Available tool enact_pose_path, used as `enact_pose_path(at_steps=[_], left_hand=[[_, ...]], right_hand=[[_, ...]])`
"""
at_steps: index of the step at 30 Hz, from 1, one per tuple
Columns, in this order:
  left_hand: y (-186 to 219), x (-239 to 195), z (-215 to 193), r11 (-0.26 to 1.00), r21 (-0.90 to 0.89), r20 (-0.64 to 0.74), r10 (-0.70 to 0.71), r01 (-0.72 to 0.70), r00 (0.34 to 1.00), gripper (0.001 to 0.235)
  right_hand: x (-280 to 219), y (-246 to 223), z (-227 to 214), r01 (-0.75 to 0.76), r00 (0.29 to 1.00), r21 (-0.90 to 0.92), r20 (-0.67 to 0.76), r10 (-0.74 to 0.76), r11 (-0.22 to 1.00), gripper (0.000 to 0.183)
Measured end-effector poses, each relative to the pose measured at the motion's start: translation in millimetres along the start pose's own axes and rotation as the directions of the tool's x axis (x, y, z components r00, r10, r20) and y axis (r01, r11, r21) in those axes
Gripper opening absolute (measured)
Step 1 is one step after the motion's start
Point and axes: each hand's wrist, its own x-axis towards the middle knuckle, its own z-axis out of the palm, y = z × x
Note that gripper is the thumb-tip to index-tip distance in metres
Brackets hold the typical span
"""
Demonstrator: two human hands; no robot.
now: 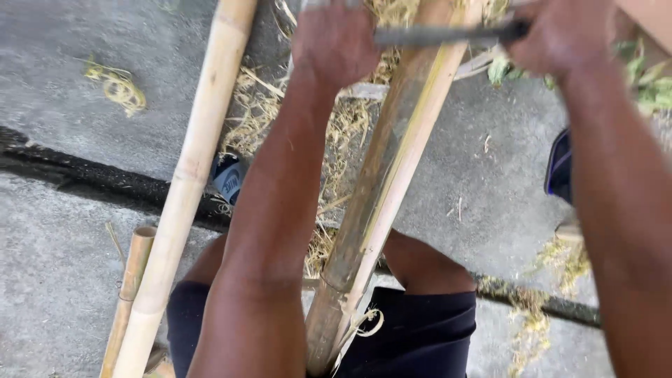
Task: Shaving the outer layer of a bamboo pole using a drawknife-like blade.
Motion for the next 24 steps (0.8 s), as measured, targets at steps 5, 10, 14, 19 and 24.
enact_pose_path(at_steps=[5, 10, 14, 19, 24], left_hand=[[15, -100, -25, 0.995, -0.012, 0.404, -0.086, 0.099, 0.911, 0.028], [45, -220, -30, 0.994, -0.01, 0.528, -0.088, 0.109, 0.845, 0.027], [63, -255, -41, 0.996, -0.012, 0.689, -0.056, 0.089, 0.722, 0.031], [59, -250, -32, 0.998, -0.046, 0.671, 0.0, 0.042, 0.741, 0.029], [45, -165, -35, 0.997, -0.04, 0.566, -0.034, 0.069, 0.823, 0.024]], right_hand=[[-94, -82, -24, -0.116, 0.917, 0.052, 0.39, 0.087, 0.992, 0.022], [-209, -151, -37, -0.156, 0.872, 0.183, 0.488, 0.048, 0.971, 0.019], [-269, -174, -32, -0.218, 0.858, 0.266, 0.511, 0.054, 0.939, 0.017], [-261, -164, -40, -0.218, 0.914, 0.343, 0.399, 0.069, 0.914, 0.017], [-191, -125, -35, -0.19, 0.921, 0.227, 0.379, 0.093, 0.955, 0.018]])
